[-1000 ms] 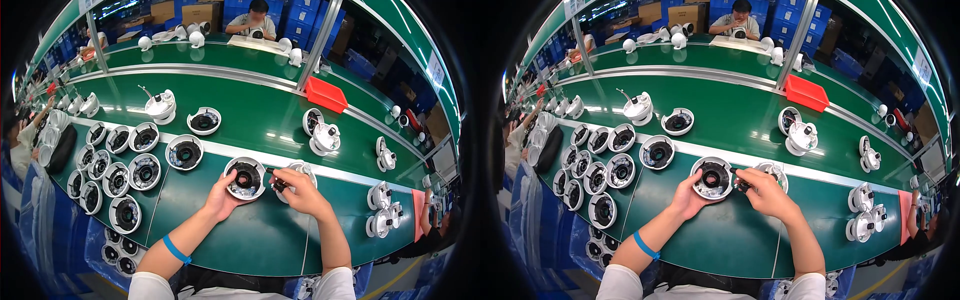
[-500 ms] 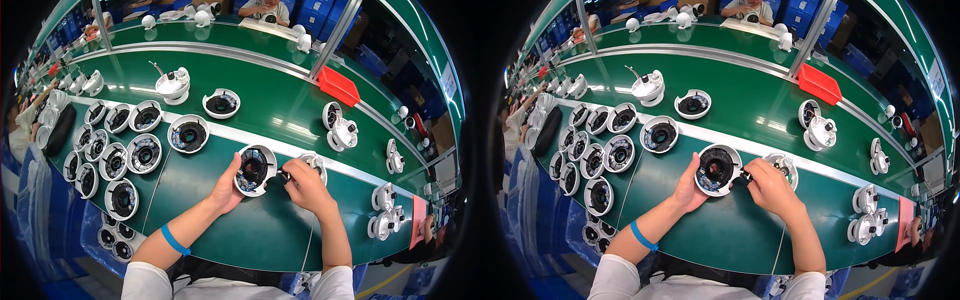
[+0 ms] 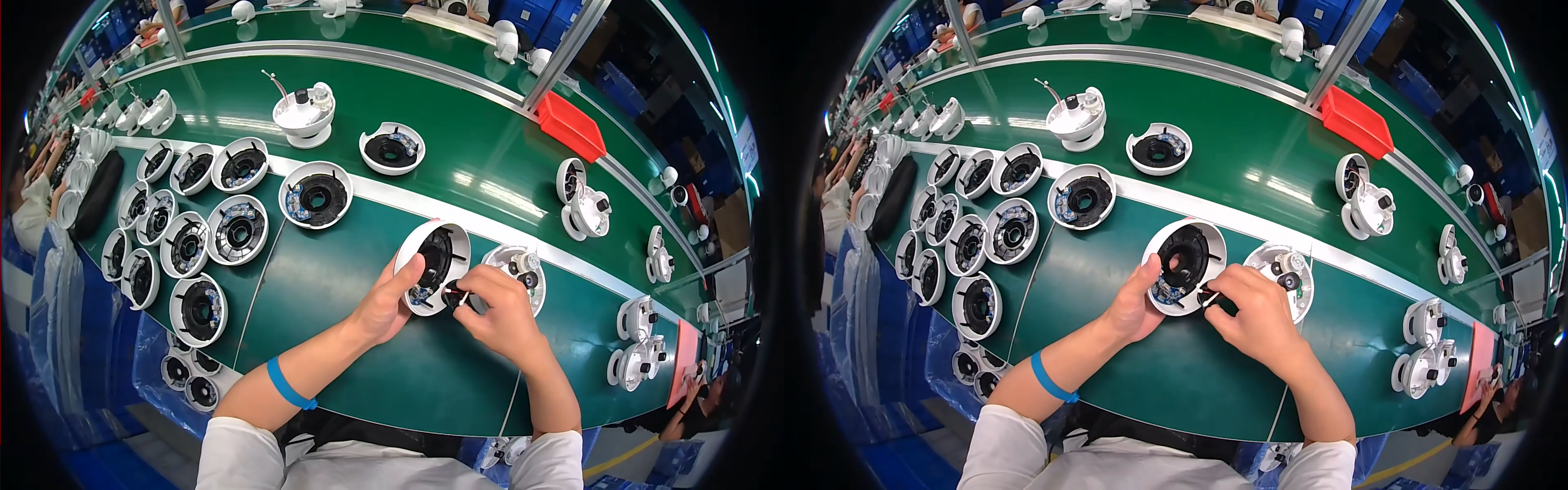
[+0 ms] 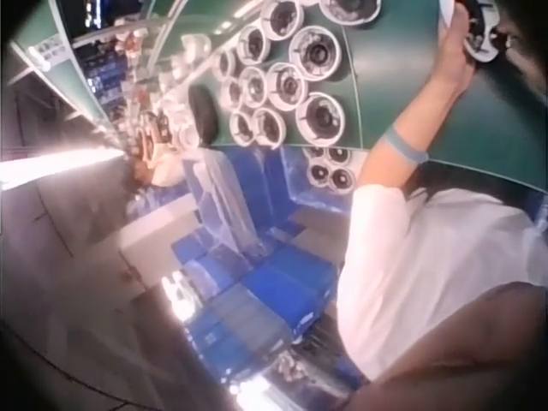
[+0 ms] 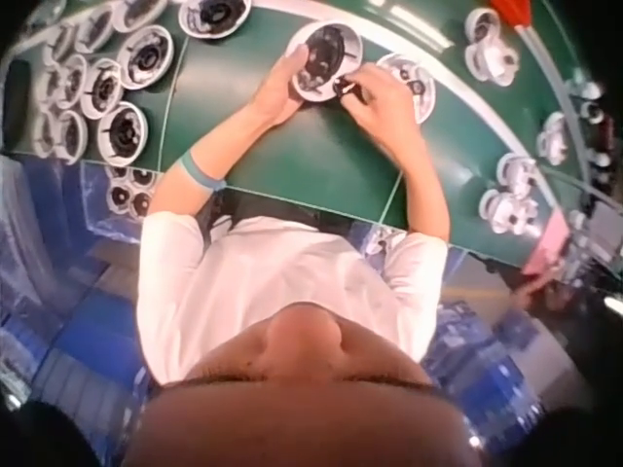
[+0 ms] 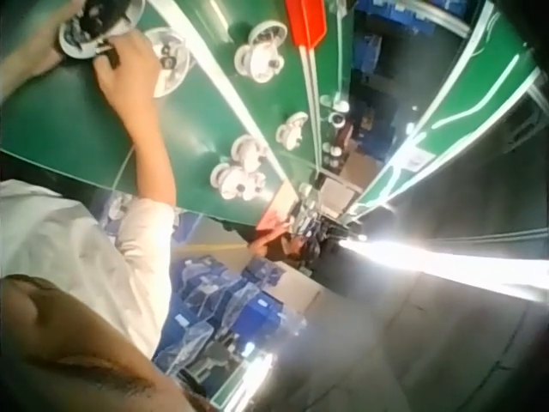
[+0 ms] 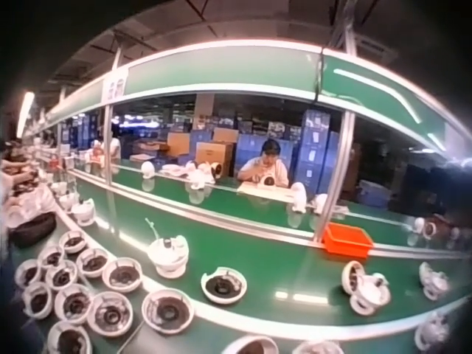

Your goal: Assembling the internal components of electronic dome fixtures on an industrial assembly line.

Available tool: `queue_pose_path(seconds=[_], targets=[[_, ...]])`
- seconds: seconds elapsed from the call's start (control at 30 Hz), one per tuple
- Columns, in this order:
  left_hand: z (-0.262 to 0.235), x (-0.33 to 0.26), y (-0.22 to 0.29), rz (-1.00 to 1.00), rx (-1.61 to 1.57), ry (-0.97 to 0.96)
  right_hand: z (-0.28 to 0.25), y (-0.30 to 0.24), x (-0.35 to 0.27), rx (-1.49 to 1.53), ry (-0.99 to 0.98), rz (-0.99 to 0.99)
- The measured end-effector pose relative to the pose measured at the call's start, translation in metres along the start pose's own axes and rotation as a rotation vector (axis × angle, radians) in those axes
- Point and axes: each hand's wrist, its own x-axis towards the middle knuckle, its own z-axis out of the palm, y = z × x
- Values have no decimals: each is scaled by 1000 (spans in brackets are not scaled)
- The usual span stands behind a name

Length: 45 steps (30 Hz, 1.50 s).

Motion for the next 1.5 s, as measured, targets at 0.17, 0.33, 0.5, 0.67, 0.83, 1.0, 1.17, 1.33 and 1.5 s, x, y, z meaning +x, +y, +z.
queue_pose_path(seconds=[0.17,0.33,0.5,0.67,0.83,1.0,1.17,1.33,1.5], targets=[[-3,4,-2,-46,-11,-8,4,0,-2,0,-36,51],[-6,3,-10,-2,4,-36,13,-5,2,-54,-10,-84],[-2,4,-8,53,239,-65,14,-5,-2,-159,-42,-120],[0,3,-9,108,446,-146,13,-1,-3,-115,-22,-113],[2,1,-9,52,447,-181,16,11,-6,-208,37,-149],[4,5,-11,82,366,-175,16,4,-4,-127,112,-38],[5,6,-17,130,365,-204,14,14,-10,-59,98,-23],[7,9,-15,95,305,-175,7,3,-8,1,49,65],[7,9,-11,-13,84,30,-7,5,-5,331,63,101]])
